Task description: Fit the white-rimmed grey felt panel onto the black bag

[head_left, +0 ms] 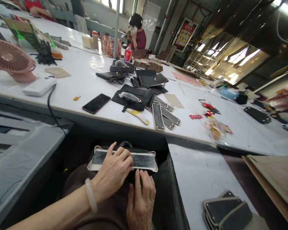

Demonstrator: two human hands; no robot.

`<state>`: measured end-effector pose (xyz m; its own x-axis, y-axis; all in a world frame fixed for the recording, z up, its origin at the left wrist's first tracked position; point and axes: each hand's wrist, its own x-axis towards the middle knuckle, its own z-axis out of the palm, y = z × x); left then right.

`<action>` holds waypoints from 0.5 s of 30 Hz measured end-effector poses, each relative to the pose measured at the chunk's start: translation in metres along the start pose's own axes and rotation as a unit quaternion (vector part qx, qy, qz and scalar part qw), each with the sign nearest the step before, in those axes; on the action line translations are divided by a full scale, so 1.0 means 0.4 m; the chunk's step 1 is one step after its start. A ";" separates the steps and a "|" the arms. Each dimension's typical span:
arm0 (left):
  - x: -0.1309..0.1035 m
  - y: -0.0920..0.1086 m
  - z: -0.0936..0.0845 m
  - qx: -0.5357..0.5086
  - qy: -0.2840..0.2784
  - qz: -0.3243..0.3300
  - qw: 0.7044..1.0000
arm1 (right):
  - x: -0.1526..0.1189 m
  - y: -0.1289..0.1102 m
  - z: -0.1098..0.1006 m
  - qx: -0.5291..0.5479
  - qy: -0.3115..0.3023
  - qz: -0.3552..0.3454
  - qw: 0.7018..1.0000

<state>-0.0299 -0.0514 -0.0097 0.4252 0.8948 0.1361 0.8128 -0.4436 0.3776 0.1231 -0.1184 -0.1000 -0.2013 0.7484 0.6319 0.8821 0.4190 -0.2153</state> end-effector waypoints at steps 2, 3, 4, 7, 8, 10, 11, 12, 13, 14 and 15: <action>-0.017 -0.014 -0.004 0.003 -0.003 -0.011 1.000 | -0.002 -0.011 0.008 0.004 -0.004 -0.005 1.000; -0.026 -0.020 -0.006 -0.001 0.001 -0.017 1.000 | -0.002 -0.017 0.011 0.008 -0.006 -0.008 1.000; -0.034 -0.026 -0.007 -0.008 0.007 -0.025 1.000 | -0.001 -0.023 0.014 0.012 -0.009 -0.010 1.000; -0.058 -0.037 -0.008 -0.030 0.035 -0.040 0.998 | 0.006 -0.041 0.022 0.030 -0.018 -0.016 0.999; -0.066 -0.039 -0.009 -0.037 0.046 -0.043 0.997 | 0.008 -0.046 0.024 0.036 -0.020 -0.017 0.999; -0.084 -0.046 -0.011 -0.057 0.075 -0.051 0.994 | 0.012 -0.053 0.027 0.043 -0.023 -0.023 0.999; -0.096 -0.052 -0.012 -0.071 0.096 -0.054 0.991 | 0.013 -0.056 0.028 0.045 -0.023 -0.027 0.998; -0.108 -0.061 -0.012 -0.086 0.123 -0.056 0.987 | 0.013 -0.058 0.030 0.047 -0.022 -0.030 0.998; -0.122 -0.073 -0.010 -0.103 0.158 -0.059 0.980 | 0.014 -0.059 0.031 0.047 -0.021 -0.033 0.998; -0.137 -0.089 -0.006 -0.124 0.201 -0.067 0.969 | 0.014 -0.059 0.031 0.046 -0.019 -0.036 0.998; -0.152 -0.107 0.001 -0.154 0.249 -0.091 0.952 | 0.014 -0.059 0.032 0.046 -0.018 -0.038 0.998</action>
<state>-0.0904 -0.0868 -0.0346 -0.0142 0.9024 0.4307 0.6666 -0.3125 0.6767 0.0957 -0.1176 -0.1008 -0.2822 0.7307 0.6217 0.8217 0.5185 -0.2365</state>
